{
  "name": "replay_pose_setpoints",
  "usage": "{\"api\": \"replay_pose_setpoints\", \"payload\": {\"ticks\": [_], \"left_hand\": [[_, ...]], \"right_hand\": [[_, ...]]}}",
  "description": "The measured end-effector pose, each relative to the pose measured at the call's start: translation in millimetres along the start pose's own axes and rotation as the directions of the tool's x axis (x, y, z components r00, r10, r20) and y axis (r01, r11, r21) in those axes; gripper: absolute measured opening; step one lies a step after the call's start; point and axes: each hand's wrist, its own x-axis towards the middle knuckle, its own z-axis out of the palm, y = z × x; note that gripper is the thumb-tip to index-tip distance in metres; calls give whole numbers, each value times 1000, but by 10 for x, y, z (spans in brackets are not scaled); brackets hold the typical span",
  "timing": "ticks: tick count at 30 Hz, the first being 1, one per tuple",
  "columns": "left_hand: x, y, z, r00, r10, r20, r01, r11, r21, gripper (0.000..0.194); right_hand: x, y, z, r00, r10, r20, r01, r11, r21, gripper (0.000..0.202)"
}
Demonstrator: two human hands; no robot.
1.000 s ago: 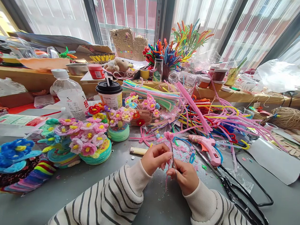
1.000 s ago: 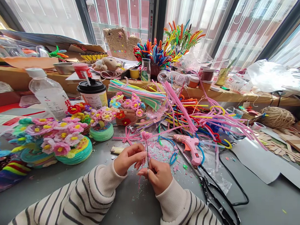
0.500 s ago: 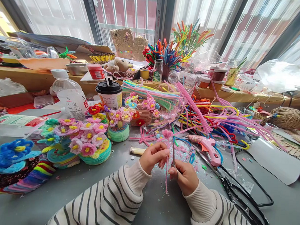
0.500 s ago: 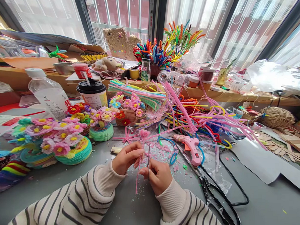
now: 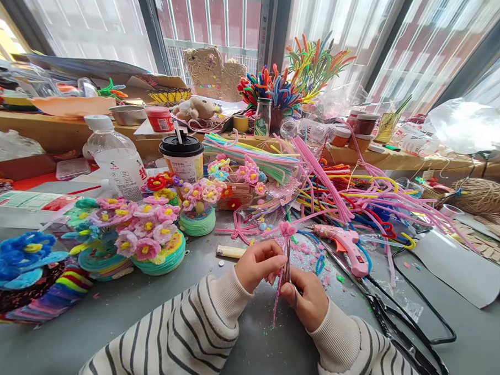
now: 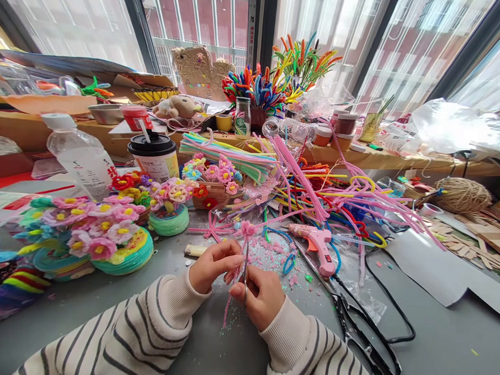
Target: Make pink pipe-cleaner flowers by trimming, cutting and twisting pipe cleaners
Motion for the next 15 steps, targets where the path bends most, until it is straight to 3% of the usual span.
{"api": "replay_pose_setpoints", "payload": {"ticks": [15], "left_hand": [[5, 14, 9, 1000, 0, -18, 0, 1000, 3, 19]], "right_hand": [[12, 35, -11, 997, 65, -44, -70, 991, -117, 60]]}}
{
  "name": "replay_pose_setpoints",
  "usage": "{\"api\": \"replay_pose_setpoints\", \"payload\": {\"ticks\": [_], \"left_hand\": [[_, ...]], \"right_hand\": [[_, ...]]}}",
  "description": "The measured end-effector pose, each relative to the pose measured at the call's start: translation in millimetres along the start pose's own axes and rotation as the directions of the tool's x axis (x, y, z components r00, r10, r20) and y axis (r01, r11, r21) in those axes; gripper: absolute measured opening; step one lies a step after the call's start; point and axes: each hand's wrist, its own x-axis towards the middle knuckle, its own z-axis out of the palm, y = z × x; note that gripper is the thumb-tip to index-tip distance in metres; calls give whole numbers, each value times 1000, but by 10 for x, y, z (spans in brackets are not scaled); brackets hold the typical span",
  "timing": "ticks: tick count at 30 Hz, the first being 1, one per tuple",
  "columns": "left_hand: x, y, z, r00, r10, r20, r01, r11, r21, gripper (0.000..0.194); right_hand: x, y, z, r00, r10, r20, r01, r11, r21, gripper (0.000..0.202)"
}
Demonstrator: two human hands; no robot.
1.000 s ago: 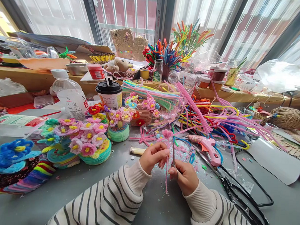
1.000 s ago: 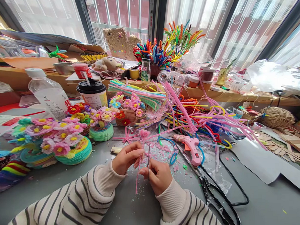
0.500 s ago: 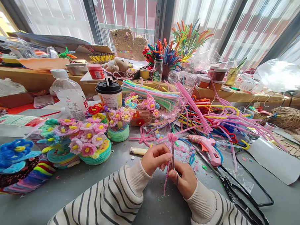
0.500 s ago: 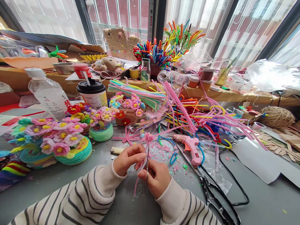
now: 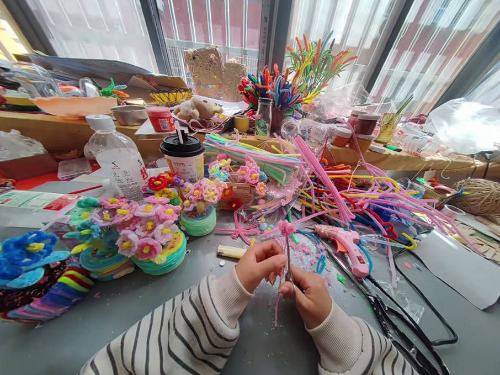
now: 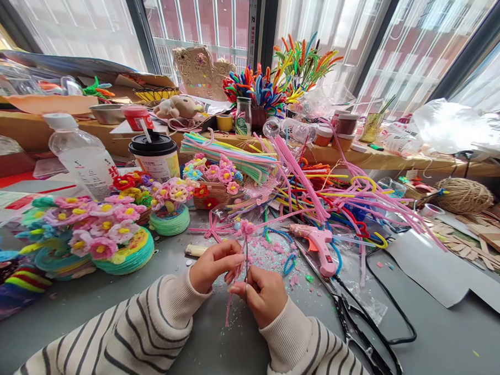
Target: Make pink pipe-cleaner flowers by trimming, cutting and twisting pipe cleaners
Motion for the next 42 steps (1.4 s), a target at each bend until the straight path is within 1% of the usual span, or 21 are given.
{"api": "replay_pose_setpoints", "payload": {"ticks": [4, 7, 12, 18, 24, 28, 33, 37, 42], "left_hand": [[5, -20, -10, 1000, -17, 4, 17, 1000, -17, 20], [7, -8, -9, 999, -38, 14, 39, 998, -43, 21], [6, 18, 7, 999, -37, 4, 38, 999, -17, 25], [10, 0, 6, 1000, -18, -25, 18, 1000, -23, 25], [6, 14, 8, 1000, -13, -10, 13, 999, -41, 25], [-3, 22, 7, 1000, -11, 6, 11, 999, -33, 26], [-7, 14, 4, 1000, -13, 23, 14, 999, -31, 26], [-6, 16, 3, 999, -30, 23, 30, 999, -26, 26], [-2, 14, 1, 999, -49, 19, 50, 999, -19, 27]], "right_hand": [[-2, 17, 3, 999, -3, -43, 2, 1000, -20, 56], [2, 13, 3, 997, 2, -77, 0, 1000, 21, 51], [9, 9, 0, 995, 5, -98, -1, 999, 48, 50], [2, 3, 8, 998, 37, -43, -33, 994, 101, 51], [6, -28, -4, 999, -50, 18, 47, 990, 135, 57], [6, -22, -5, 996, -84, 44, 76, 986, 147, 59], [-3, -13, 3, 995, -90, 31, 85, 987, 135, 59], [0, -15, 0, 999, -49, -3, 49, 994, 94, 58], [7, -11, -17, 999, -18, -34, 20, 997, 71, 51]]}}
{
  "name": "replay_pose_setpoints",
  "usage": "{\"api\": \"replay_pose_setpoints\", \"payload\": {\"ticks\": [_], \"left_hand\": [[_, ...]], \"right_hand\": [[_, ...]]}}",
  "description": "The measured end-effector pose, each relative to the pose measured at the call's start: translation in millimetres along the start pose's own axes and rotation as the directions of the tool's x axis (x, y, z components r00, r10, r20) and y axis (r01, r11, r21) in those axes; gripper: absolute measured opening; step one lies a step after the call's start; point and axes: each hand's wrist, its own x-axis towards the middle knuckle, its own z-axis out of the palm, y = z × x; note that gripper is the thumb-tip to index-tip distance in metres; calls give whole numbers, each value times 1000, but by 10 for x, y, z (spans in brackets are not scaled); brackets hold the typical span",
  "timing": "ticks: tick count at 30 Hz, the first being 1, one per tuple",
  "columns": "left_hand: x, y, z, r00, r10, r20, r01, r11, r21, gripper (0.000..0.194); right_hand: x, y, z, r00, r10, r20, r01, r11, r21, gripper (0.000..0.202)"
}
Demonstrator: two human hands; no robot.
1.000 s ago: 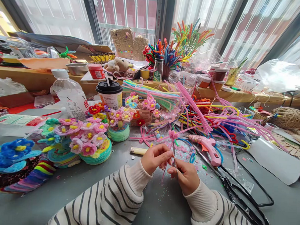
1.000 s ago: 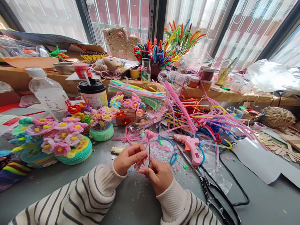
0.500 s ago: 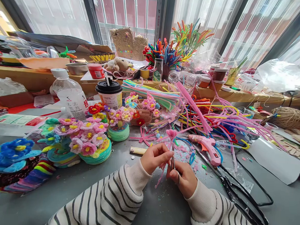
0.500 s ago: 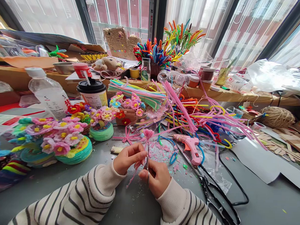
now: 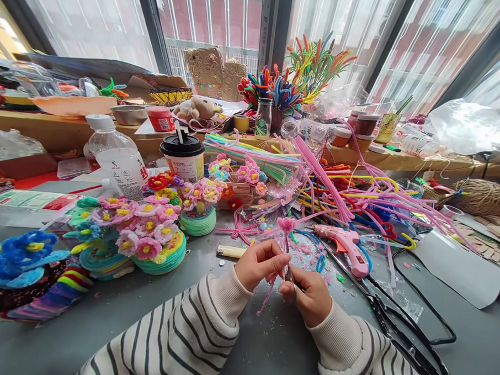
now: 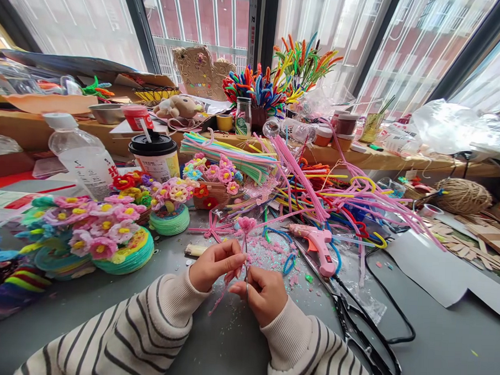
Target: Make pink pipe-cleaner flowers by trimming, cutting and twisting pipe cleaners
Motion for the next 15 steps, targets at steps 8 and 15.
{"api": "replay_pose_setpoints", "payload": {"ticks": [8, 15], "left_hand": [[16, -28, -2, 1000, 7, -29, -9, 999, -46, 22], [-5, 23, 10, 1000, -12, -21, 11, 999, -47, 22]], "right_hand": [[-16, 29, 29, 994, 16, -111, -16, 1000, -3, 45], [-25, 68, 42, 988, 29, -149, -30, 1000, -7, 43]]}}
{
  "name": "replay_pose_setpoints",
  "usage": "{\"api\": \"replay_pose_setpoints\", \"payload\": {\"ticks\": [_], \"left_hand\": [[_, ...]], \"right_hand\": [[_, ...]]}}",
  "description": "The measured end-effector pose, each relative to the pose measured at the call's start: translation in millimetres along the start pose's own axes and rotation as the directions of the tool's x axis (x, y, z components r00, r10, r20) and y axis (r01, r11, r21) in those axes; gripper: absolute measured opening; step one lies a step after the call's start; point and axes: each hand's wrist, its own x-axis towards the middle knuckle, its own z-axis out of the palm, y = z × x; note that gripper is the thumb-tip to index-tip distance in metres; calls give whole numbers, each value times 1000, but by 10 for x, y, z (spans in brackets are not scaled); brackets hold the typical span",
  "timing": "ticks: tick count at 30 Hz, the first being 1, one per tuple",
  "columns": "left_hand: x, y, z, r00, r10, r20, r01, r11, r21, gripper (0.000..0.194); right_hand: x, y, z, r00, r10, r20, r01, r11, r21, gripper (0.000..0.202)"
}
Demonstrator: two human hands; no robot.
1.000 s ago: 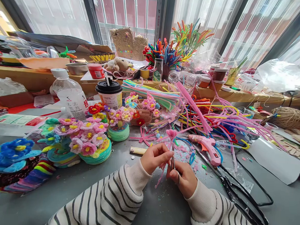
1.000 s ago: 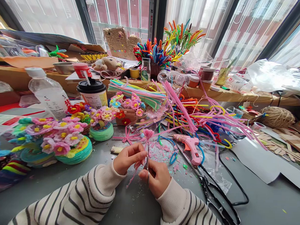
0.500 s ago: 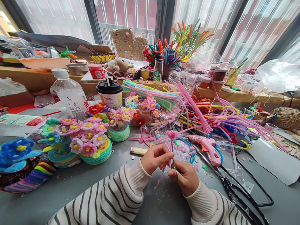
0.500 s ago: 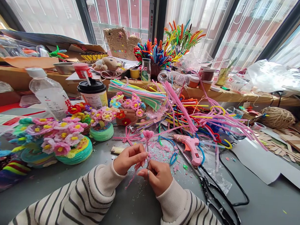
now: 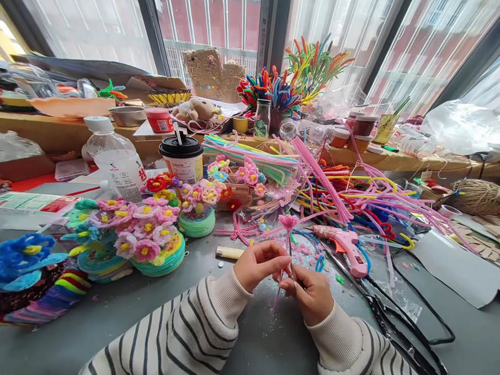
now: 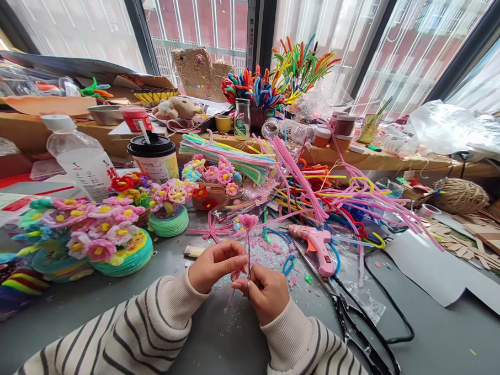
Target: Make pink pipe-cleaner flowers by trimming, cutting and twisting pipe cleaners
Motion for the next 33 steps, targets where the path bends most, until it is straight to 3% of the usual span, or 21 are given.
{"api": "replay_pose_setpoints", "payload": {"ticks": [4, 10, 16, 22, 28, 33], "left_hand": [[2, 12, 4, 999, -34, 5, 34, 999, 38, 23], [2, 1, -12, 998, 24, -50, -19, 995, 96, 21], [-6, -8, -19, 999, 37, 38, -40, 996, 79, 22], [-8, -9, 1, 997, -4, 83, 0, 999, 48, 25], [-2, -20, -10, 994, -12, 111, 6, 998, 55, 25], [1, -26, -24, 997, -6, 72, 1, 997, 73, 24]], "right_hand": [[1, -3, -15, 1000, 10, 6, -10, 1000, 18, 43], [21, -42, -30, 997, -24, 79, 18, 997, 69, 53], [31, -100, -15, 973, -123, 194, 84, 976, 200, 55], [19, -119, -16, 973, -111, 200, 52, 959, 278, 50], [15, -100, -33, 976, -124, 180, 79, 968, 238, 49], [21, -59, -37, 980, -113, 166, 79, 977, 197, 49]]}}
